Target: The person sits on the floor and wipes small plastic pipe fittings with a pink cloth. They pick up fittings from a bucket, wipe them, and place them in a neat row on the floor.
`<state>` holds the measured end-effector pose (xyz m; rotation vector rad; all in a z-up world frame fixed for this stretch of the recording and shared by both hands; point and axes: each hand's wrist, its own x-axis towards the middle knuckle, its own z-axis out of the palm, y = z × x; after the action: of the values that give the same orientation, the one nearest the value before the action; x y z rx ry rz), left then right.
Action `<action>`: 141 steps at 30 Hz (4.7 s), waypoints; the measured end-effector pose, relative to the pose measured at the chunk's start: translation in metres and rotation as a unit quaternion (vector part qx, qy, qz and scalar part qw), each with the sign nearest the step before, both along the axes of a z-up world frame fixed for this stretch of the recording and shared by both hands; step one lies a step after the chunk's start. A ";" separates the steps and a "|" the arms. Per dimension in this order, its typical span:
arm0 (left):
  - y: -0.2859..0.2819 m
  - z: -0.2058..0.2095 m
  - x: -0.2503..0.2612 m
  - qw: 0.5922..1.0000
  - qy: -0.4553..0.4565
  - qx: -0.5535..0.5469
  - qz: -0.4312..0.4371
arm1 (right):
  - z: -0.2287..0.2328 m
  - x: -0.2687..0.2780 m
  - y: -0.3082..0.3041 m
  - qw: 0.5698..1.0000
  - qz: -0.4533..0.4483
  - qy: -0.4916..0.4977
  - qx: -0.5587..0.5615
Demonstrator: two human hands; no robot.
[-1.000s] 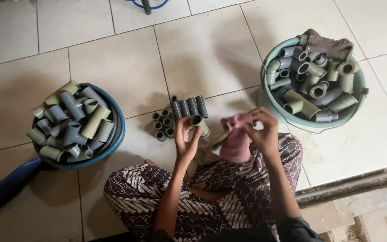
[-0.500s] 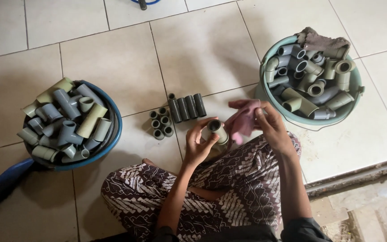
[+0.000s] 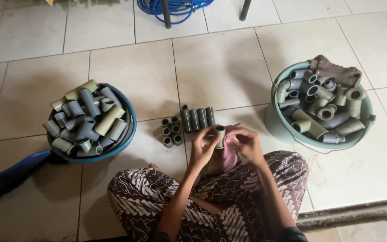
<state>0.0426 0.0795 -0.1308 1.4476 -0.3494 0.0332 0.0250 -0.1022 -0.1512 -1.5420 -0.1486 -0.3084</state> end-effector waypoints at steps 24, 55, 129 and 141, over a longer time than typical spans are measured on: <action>0.013 -0.029 -0.017 0.985 0.107 0.021 0.133 | 0.001 -0.017 0.077 0.985 -0.105 -0.101 -0.094; 0.022 -0.046 -0.021 0.987 0.121 -0.035 0.101 | -0.024 -0.014 0.062 0.995 -0.067 -0.067 -0.033; 0.024 -0.070 -0.003 0.969 0.195 -0.091 0.123 | 0.007 -0.008 0.073 0.972 -0.097 -0.148 -0.155; 0.026 -0.002 -0.015 0.938 0.306 -0.163 0.000 | -0.015 -0.003 0.069 0.974 -0.106 -0.163 -0.117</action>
<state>0.0277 0.1058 -0.1324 1.0601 0.1649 -0.3407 0.0216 -0.0328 -0.1664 -1.7350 -0.2862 -0.7369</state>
